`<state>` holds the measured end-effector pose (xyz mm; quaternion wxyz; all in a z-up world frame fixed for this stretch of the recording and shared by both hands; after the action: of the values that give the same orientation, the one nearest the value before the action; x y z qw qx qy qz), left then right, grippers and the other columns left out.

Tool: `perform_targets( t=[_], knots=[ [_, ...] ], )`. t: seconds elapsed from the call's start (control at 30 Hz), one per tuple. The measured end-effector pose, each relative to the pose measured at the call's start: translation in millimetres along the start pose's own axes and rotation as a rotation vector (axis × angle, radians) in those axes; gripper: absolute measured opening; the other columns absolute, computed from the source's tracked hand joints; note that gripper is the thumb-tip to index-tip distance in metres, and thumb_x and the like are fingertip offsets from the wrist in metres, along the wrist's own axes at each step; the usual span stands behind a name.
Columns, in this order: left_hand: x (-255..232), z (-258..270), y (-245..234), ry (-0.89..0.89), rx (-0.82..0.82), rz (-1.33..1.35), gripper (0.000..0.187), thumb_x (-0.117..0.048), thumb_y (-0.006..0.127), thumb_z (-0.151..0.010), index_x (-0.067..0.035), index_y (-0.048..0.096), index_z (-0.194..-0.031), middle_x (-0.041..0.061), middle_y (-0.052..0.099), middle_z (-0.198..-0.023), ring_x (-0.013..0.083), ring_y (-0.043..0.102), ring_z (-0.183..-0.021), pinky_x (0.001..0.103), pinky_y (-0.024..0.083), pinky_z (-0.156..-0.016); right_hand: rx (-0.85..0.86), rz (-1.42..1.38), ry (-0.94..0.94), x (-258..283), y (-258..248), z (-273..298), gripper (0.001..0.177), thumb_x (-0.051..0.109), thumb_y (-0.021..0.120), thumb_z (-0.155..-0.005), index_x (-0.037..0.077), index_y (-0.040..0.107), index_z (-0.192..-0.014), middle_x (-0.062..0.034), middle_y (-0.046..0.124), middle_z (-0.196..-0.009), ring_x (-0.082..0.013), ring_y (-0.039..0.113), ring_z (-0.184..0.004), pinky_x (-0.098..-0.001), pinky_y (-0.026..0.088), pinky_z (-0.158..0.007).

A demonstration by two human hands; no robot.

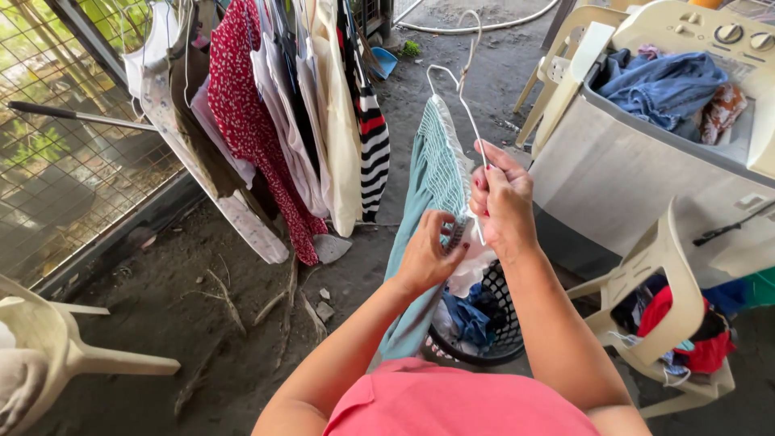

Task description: Hanging washed laundry items onto hangers and placing them on a rack.

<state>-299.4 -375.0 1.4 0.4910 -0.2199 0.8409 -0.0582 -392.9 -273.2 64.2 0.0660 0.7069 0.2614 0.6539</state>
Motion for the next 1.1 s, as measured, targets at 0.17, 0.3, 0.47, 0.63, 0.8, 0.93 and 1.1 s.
perform_targets(
  t=[0.17, 0.3, 0.47, 0.63, 0.8, 0.93, 1.1],
  knots=[
    [43.5, -58.0, -21.4, -0.074, -0.088, 0.108, 0.042, -0.011, 0.074, -0.083, -0.005, 0.055, -0.120, 0.012, 0.059, -0.119, 0.0242, 0.069, -0.100, 0.034, 0.059, -0.073, 0.018, -0.027, -0.032, -14.2, 17.8, -80.2, 0.037, -0.002, 0.042, -0.101, 0.002, 0.063, -0.131, -0.0021, 0.052, -0.070, -0.0045, 0.035, -0.045, -0.0225, 0.026, -0.038],
    [103.4, -105.2, -30.5, -0.232, -0.131, 0.166, 0.034, -0.011, 0.071, -0.085, -0.006, 0.061, -0.117, 0.006, 0.068, -0.115, 0.0173, 0.070, -0.097, 0.031, 0.057, -0.069, 0.045, -0.027, -0.052, -29.0, 21.9, -151.8, 0.037, 0.000, 0.043, -0.100, 0.001, 0.061, -0.132, -0.0014, 0.053, -0.070, -0.0040, 0.034, -0.044, -0.0226, 0.026, -0.038],
    [160.7, -155.7, -44.4, -0.270, -0.197, 0.196, 0.024, -0.008, 0.067, -0.091, -0.005, 0.063, -0.114, 0.005, 0.070, -0.107, 0.0161, 0.069, -0.091, 0.028, 0.054, -0.073, 0.068, 0.019, -0.072, -52.3, 24.1, -236.7, 0.036, 0.001, 0.044, -0.101, 0.000, 0.062, -0.132, -0.0008, 0.053, -0.070, -0.0036, 0.034, -0.043, -0.0231, 0.026, -0.037],
    [206.6, -202.1, -53.3, -0.282, -0.249, 0.310, 0.019, -0.003, 0.060, -0.094, -0.003, 0.064, -0.113, 0.005, 0.071, -0.103, 0.0137, 0.068, -0.090, 0.026, 0.054, -0.079, 0.078, 0.052, -0.074, -76.9, 39.3, -303.1, 0.038, 0.002, 0.045, -0.101, 0.001, 0.061, -0.135, -0.0003, 0.054, -0.070, -0.0025, 0.034, -0.043, -0.0229, 0.026, -0.037],
    [220.6, -269.9, -73.7, -0.318, -0.300, 0.440, 0.023, -0.004, 0.056, -0.095, -0.003, 0.062, -0.117, 0.003, 0.070, -0.106, 0.0091, 0.069, -0.087, 0.025, 0.055, -0.070, 0.122, 0.058, -0.087, -100.9, 68.3, -359.8, 0.041, 0.002, 0.047, -0.100, 0.001, 0.060, -0.138, -0.0003, 0.055, -0.071, -0.0023, 0.035, -0.043, -0.0228, 0.027, -0.037],
    [223.3, -312.2, -82.2, -0.245, -0.298, 0.454, 0.033, -0.007, 0.059, -0.098, -0.003, 0.058, -0.131, 0.002, 0.069, -0.108, 0.0072, 0.064, -0.080, 0.023, 0.056, -0.069, 0.113, 0.090, -0.103, -120.3, 89.8, -399.2, 0.041, 0.002, 0.047, -0.100, 0.001, 0.060, -0.138, -0.0006, 0.056, -0.072, -0.0027, 0.036, -0.044, -0.0229, 0.028, -0.037],
    [245.6, -356.5, -90.2, -0.222, -0.267, 0.572, 0.050, -0.005, 0.051, -0.098, -0.003, 0.052, -0.149, 0.001, 0.067, -0.088, 0.0053, 0.055, -0.071, 0.022, 0.048, -0.064, 0.106, 0.161, -0.207, -141.8, 111.3, -462.5, 0.038, 0.001, 0.049, -0.099, -0.003, 0.065, -0.133, -0.0012, 0.063, -0.080, -0.0046, 0.049, -0.060, -0.0219, 0.039, -0.050]
  ],
)
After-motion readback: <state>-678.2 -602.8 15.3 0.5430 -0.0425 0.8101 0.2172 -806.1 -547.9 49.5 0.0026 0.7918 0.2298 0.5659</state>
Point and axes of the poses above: each hand's wrist, its own z-axis away from the middle knuckle, its own y-axis out of the palm, x = y × z, the point moved 10 cm from there along -z, towards the middle knuckle
